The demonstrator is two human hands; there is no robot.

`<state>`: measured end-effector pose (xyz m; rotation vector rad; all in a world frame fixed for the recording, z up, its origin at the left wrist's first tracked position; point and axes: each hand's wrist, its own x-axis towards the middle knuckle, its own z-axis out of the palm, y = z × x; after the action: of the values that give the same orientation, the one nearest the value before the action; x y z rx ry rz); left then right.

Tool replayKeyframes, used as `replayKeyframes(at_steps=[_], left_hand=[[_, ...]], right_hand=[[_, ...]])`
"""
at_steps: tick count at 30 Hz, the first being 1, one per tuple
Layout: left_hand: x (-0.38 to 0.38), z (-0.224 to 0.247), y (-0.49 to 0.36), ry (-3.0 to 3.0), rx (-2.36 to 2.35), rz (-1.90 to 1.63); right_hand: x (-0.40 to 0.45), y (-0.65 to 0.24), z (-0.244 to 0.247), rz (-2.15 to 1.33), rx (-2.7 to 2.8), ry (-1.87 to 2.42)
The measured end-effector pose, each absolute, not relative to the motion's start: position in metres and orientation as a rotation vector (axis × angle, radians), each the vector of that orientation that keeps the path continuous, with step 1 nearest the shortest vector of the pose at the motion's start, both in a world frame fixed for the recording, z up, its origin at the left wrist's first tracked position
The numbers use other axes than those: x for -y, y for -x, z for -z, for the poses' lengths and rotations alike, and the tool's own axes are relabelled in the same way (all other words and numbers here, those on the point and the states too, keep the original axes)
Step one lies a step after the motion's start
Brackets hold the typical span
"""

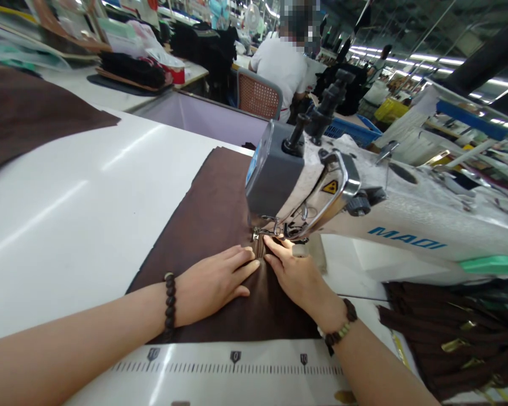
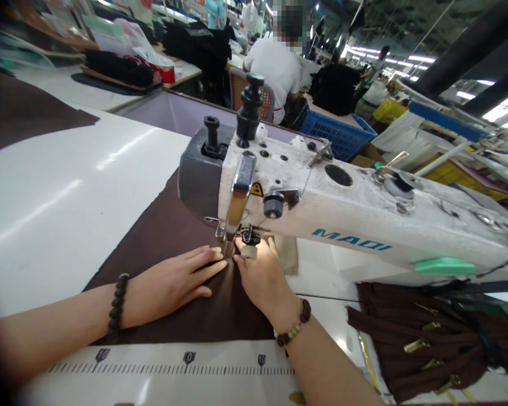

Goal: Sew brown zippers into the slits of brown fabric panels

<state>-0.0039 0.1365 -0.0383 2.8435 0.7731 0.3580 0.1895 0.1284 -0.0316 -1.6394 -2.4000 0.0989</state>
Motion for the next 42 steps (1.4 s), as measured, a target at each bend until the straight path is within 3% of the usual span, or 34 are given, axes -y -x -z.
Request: replayKeyframes(at_steps=[13, 19, 31, 42], left_hand=[[-0.128, 0.043, 0.002, -2.738, -0.924, -0.296], [-0.126, 0.038, 0.001, -2.757, -0.921, -0.328], [-0.121, 0.038, -0.006, -2.801, -0.989, -0.334], [-0.123, 0.037, -0.004, -2.632, -0.979, -0.377]], right_hand=[[-0.148, -0.199, 0.013, -0.094, 2.637, 1.48], [-0.15, -0.204, 0.017, -0.135, 2.486, 1.419], [-0.155, -0.207, 0.02, -0.374, 2.372, 1.497], [-0.156, -0.202, 0.018, -0.332, 2.359, 1.597]])
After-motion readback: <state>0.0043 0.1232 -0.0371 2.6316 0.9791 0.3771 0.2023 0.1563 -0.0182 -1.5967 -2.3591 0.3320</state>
